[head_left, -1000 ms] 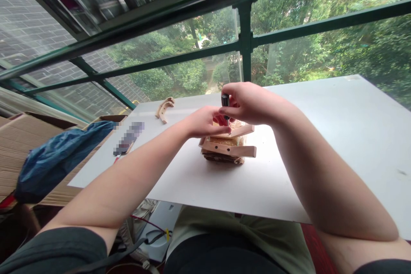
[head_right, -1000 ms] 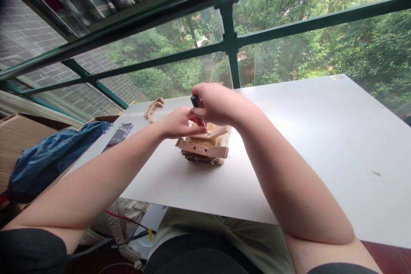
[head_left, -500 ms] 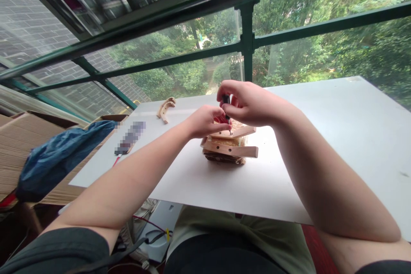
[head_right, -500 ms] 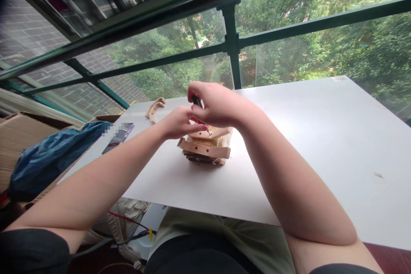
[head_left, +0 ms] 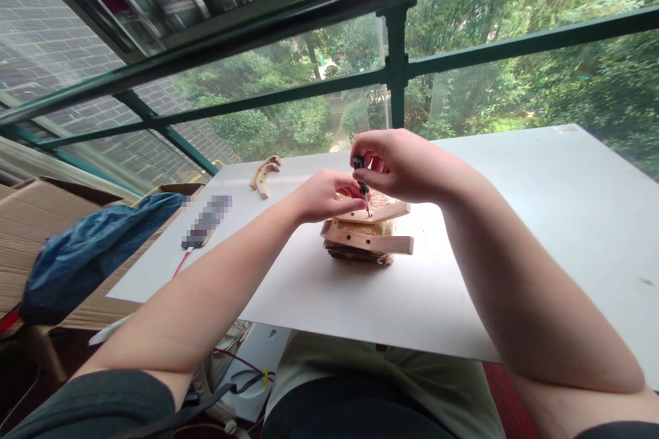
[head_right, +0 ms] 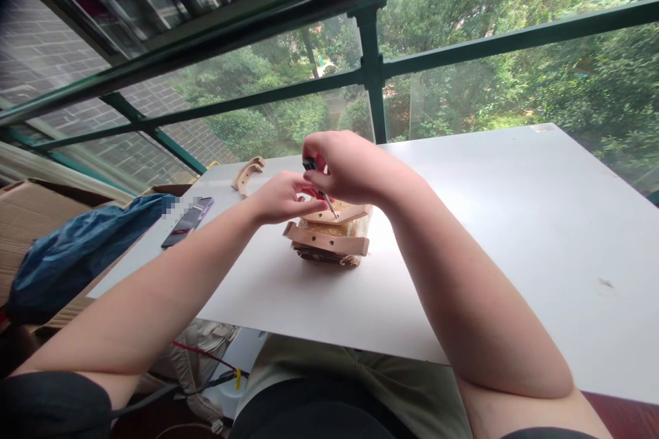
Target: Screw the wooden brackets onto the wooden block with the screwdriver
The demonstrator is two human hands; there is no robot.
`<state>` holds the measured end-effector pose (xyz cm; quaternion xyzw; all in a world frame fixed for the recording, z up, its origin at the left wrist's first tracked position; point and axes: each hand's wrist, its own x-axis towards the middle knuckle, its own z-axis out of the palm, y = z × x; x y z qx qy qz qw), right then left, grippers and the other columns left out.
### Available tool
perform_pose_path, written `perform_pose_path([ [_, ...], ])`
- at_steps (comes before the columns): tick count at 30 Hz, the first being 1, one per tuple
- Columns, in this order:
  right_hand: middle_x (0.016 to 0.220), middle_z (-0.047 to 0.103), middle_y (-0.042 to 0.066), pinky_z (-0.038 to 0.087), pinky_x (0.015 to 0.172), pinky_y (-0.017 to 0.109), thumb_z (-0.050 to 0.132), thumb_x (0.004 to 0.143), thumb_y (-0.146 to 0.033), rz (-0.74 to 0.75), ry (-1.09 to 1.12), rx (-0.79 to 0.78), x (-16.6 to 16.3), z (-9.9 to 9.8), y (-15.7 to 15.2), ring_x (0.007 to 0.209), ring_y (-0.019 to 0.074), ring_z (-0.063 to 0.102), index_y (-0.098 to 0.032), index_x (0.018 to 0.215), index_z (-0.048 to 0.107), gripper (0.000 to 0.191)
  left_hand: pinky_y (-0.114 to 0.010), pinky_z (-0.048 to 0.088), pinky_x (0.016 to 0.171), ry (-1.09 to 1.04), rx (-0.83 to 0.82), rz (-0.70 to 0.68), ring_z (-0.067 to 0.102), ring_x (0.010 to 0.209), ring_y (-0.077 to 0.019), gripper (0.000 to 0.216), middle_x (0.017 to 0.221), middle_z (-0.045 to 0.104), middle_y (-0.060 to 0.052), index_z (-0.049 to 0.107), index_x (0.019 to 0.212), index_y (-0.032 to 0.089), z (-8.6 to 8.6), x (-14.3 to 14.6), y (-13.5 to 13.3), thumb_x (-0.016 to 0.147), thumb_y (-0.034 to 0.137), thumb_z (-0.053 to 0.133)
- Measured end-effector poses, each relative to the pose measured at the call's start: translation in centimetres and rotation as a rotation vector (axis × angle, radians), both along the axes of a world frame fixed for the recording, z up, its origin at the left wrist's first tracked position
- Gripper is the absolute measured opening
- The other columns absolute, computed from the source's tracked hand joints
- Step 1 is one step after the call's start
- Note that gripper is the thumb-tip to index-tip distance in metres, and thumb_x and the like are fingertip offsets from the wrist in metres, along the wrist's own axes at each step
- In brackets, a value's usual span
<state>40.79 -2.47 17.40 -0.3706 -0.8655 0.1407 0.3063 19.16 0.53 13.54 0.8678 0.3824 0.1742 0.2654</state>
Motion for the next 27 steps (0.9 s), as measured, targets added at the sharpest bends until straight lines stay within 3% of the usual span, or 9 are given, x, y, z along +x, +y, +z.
perform_pose_path([
  [6,0.084,0.065,0.003,0.036,0.063,0.027,0.066,0.085,-0.033,-0.022,0.012,0.003,-0.2,0.0,0.0,0.072,0.0137,0.052,-0.018,0.093,0.065,0.016,-0.033,0.06,0.083,-0.239,-0.032,0.024,0.075,0.088,-0.0225,0.036,0.092,0.079,-0.01,0.075,0.099,0.014,-1.1,-1.1,0.1,0.078,0.042,0.081],
  [14,0.08,0.065,0.001,0.035,0.063,0.028,0.069,0.082,-0.034,-0.059,0.034,-0.033,-0.5,0.1,-0.2,0.07,0.0131,0.052,-0.02,0.086,0.062,0.016,-0.033,0.06,0.081,-0.389,0.1,0.142,0.072,0.083,-0.0197,0.044,0.089,0.075,-0.008,0.069,0.094,0.016,-1.2,-0.4,-1.1,0.07,0.048,0.087],
  [21,0.079,0.065,0.002,0.035,0.062,0.028,0.069,0.082,-0.035,-0.076,0.026,-0.024,-0.4,0.2,-0.2,0.072,0.0147,0.054,-0.02,0.085,0.061,0.017,-0.027,0.057,0.071,-0.403,0.118,0.152,0.071,0.076,-0.0175,0.043,0.081,0.074,-0.005,0.068,0.088,0.016,-0.9,0.7,-1.5,0.071,0.051,0.086],
  [27,0.086,0.067,0.004,0.038,0.065,0.029,0.063,0.085,-0.031,-0.042,0.036,-0.013,-0.2,0.3,-0.3,0.076,0.0161,0.055,-0.019,0.091,0.063,0.013,-0.03,0.059,0.077,-0.444,0.089,0.113,0.07,0.077,-0.017,0.037,0.082,0.072,-0.005,0.069,0.089,0.014,-1.0,0.8,-1.5,0.076,0.046,0.082],
])
